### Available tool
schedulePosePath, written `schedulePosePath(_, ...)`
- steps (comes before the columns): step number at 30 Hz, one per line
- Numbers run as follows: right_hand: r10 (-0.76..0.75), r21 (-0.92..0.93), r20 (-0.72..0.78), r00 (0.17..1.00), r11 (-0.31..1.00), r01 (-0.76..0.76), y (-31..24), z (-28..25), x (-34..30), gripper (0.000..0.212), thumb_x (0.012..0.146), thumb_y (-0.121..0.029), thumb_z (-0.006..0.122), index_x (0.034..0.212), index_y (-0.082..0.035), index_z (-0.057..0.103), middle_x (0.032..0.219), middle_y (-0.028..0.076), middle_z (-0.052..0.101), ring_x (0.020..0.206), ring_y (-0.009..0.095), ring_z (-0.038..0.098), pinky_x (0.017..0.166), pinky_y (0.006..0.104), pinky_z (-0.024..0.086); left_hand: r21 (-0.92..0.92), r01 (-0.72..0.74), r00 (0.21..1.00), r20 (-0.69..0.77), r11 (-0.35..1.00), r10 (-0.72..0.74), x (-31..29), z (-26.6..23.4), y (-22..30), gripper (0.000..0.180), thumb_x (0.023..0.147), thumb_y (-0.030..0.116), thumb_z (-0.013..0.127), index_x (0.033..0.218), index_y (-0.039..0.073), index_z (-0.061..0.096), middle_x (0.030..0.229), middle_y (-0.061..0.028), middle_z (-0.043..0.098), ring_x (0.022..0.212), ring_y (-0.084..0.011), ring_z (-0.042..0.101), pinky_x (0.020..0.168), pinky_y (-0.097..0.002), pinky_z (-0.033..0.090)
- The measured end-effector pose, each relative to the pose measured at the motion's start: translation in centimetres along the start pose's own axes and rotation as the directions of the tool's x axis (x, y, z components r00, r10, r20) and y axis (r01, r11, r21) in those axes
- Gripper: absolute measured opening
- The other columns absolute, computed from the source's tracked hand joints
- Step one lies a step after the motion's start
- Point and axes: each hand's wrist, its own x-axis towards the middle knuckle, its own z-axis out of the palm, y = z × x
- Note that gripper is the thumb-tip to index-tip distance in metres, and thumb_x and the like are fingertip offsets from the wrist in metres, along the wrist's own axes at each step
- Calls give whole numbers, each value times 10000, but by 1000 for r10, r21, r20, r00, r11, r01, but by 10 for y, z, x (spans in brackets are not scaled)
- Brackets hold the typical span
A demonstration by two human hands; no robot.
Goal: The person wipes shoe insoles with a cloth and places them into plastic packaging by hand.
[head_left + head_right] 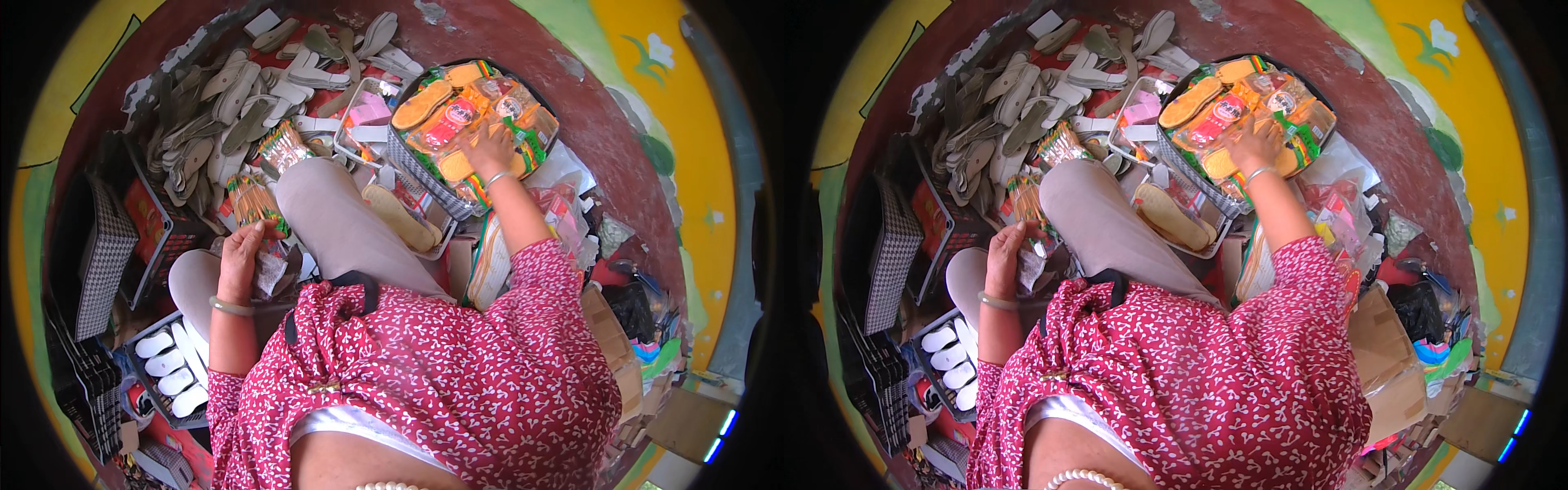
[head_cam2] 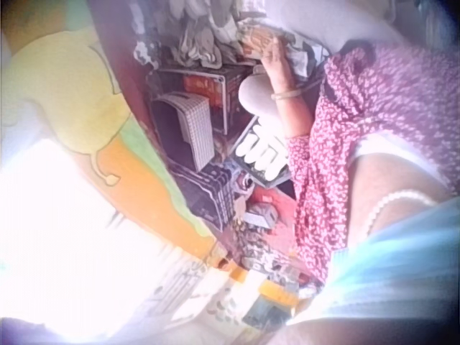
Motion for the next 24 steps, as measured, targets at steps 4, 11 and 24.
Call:
schedulePosePath(4,26,1,79,997,1000,-26,-12,5,-31,953,750,-644,576,1427,-52,262,1461,269,203,1387,398,122,1118,459,115,-39,47,999,-14,998,-48,-7,-1,1,281,953,228,516,1020,-10,647,841,-84,677,759,-114,600,707,-240,472)
schedulePosePath(11,-47,2,186,982,999,47,11,-5,-16,1028,700,-665,612,1408,-5,265,1455,225,233,1393,334,149,1109,440,149,-28,19,999,-27,999,-20,-8,-5,0,269,952,213,517,1020,-12,648,843,-90,680,751,-121,609,702,-244,482)
schedulePosePath(24,-4,49,219,976,999,-7,15,10,-24,1066,729,-700,554,1455,-29,155,1516,182,124,1419,301,69,1113,500,118,-43,30,999,-31,999,-31,-8,-6,-7,263,949,213,524,1010,-10,650,839,-92,676,762,-130,609,727,-250,480)
